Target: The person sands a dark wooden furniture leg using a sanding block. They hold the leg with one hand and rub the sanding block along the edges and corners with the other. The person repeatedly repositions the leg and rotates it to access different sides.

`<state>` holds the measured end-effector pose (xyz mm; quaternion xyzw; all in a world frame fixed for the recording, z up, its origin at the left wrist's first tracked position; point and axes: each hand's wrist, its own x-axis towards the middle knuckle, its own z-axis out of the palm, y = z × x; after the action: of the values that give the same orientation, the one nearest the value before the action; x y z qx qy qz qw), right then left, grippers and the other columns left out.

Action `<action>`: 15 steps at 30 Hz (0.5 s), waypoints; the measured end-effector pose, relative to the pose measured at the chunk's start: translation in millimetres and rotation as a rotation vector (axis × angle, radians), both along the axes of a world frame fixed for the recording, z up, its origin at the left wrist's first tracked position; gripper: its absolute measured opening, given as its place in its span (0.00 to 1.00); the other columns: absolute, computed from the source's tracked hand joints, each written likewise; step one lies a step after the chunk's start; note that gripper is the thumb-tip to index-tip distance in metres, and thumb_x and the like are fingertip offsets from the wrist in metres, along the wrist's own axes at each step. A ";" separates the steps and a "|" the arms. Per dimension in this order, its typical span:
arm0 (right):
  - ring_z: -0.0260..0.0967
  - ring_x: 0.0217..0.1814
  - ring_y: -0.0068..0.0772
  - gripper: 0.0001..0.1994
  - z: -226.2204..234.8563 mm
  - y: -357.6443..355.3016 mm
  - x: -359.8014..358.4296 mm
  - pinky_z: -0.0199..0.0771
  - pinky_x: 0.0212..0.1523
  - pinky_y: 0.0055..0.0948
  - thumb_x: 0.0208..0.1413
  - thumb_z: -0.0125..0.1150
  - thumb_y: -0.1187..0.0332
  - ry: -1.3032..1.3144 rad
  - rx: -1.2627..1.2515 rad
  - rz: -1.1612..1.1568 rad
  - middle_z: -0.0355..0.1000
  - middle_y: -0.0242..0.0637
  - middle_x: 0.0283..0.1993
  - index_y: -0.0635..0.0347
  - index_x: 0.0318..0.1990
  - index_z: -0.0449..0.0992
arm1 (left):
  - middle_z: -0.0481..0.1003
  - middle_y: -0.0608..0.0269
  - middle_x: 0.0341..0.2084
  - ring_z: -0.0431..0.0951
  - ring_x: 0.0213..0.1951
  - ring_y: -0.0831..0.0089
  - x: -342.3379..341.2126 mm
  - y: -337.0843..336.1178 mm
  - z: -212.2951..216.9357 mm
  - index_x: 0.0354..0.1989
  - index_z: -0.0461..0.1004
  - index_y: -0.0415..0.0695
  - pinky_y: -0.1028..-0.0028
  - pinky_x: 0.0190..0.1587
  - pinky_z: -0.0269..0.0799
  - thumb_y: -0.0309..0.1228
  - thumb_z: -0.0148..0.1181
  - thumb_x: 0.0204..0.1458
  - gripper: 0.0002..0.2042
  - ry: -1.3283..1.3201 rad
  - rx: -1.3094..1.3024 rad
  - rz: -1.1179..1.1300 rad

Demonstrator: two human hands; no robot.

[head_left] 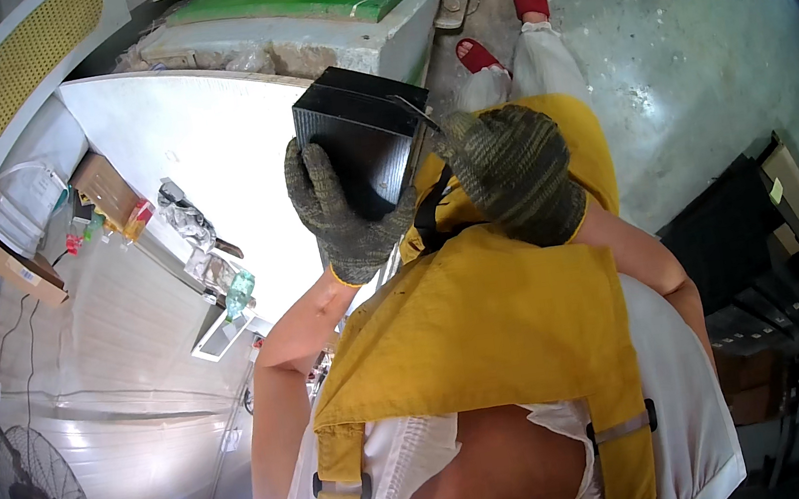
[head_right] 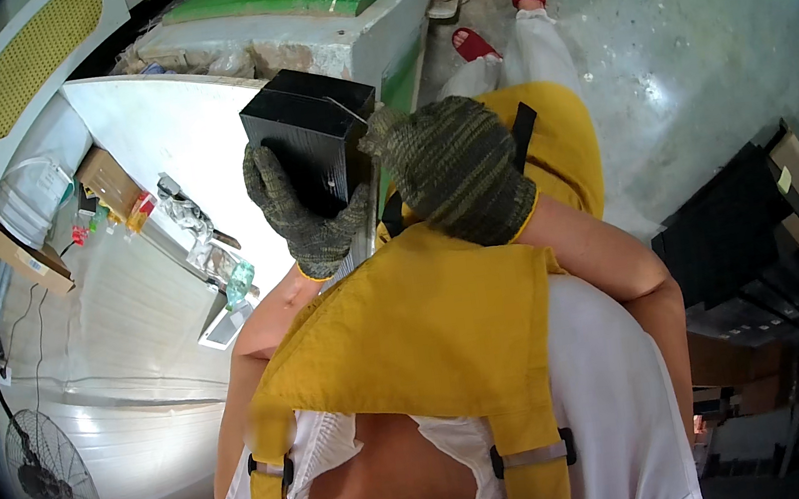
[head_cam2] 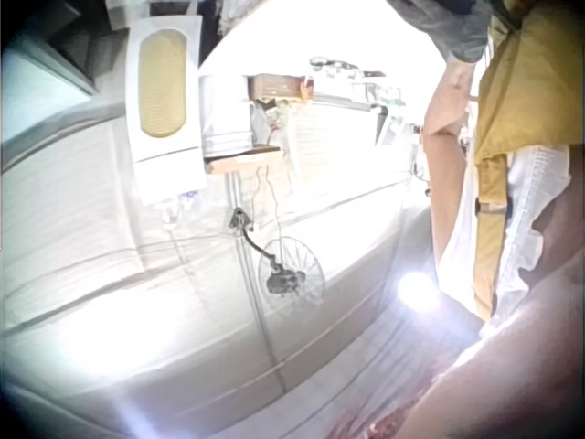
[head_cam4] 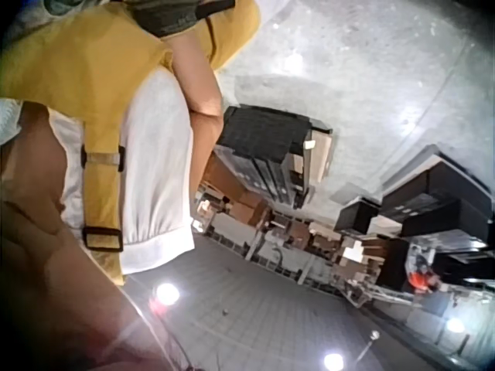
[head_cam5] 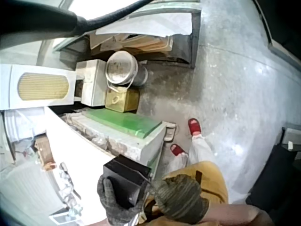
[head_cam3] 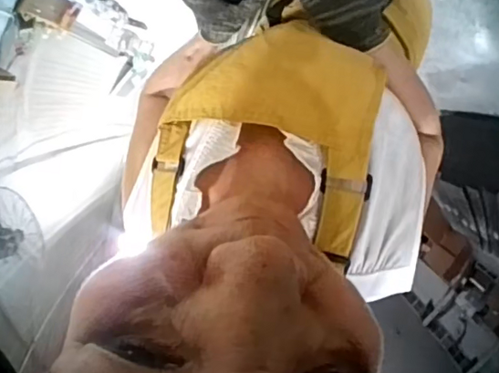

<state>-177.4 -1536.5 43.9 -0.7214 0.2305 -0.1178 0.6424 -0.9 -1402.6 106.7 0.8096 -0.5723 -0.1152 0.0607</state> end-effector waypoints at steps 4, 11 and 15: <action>0.72 0.31 0.48 0.17 13.6 -6.6 5.3 0.71 0.32 0.42 0.44 0.59 0.66 -0.001 -0.110 -0.032 0.74 0.45 0.30 0.56 0.44 0.75 | 0.53 0.31 0.60 0.59 0.58 0.34 1.7 -1.6 -2.8 0.68 0.49 0.38 0.45 0.57 0.60 0.44 0.74 0.33 0.53 0.002 -0.005 -0.010; 0.72 0.33 0.48 0.18 20.7 -18.6 7.1 0.71 0.33 0.45 0.42 0.62 0.63 0.125 -0.011 0.063 0.74 0.44 0.29 0.57 0.43 0.76 | 0.53 0.33 0.60 0.58 0.59 0.37 -0.2 2.5 -7.0 0.68 0.48 0.38 0.47 0.57 0.58 0.43 0.76 0.31 0.55 0.017 -0.048 0.005; 0.73 0.34 0.46 0.18 25.0 -24.9 9.7 0.72 0.34 0.45 0.41 0.63 0.61 0.195 0.023 0.125 0.74 0.41 0.28 0.56 0.43 0.78 | 0.53 0.34 0.60 0.58 0.59 0.38 -2.4 3.4 -7.3 0.68 0.49 0.38 0.48 0.57 0.58 0.44 0.76 0.31 0.55 0.013 -0.054 0.011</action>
<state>-167.7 -1561.4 68.9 -0.7349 0.2479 -0.0043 0.6312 -3.3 -1399.2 99.4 0.8101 -0.5703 -0.1046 0.0871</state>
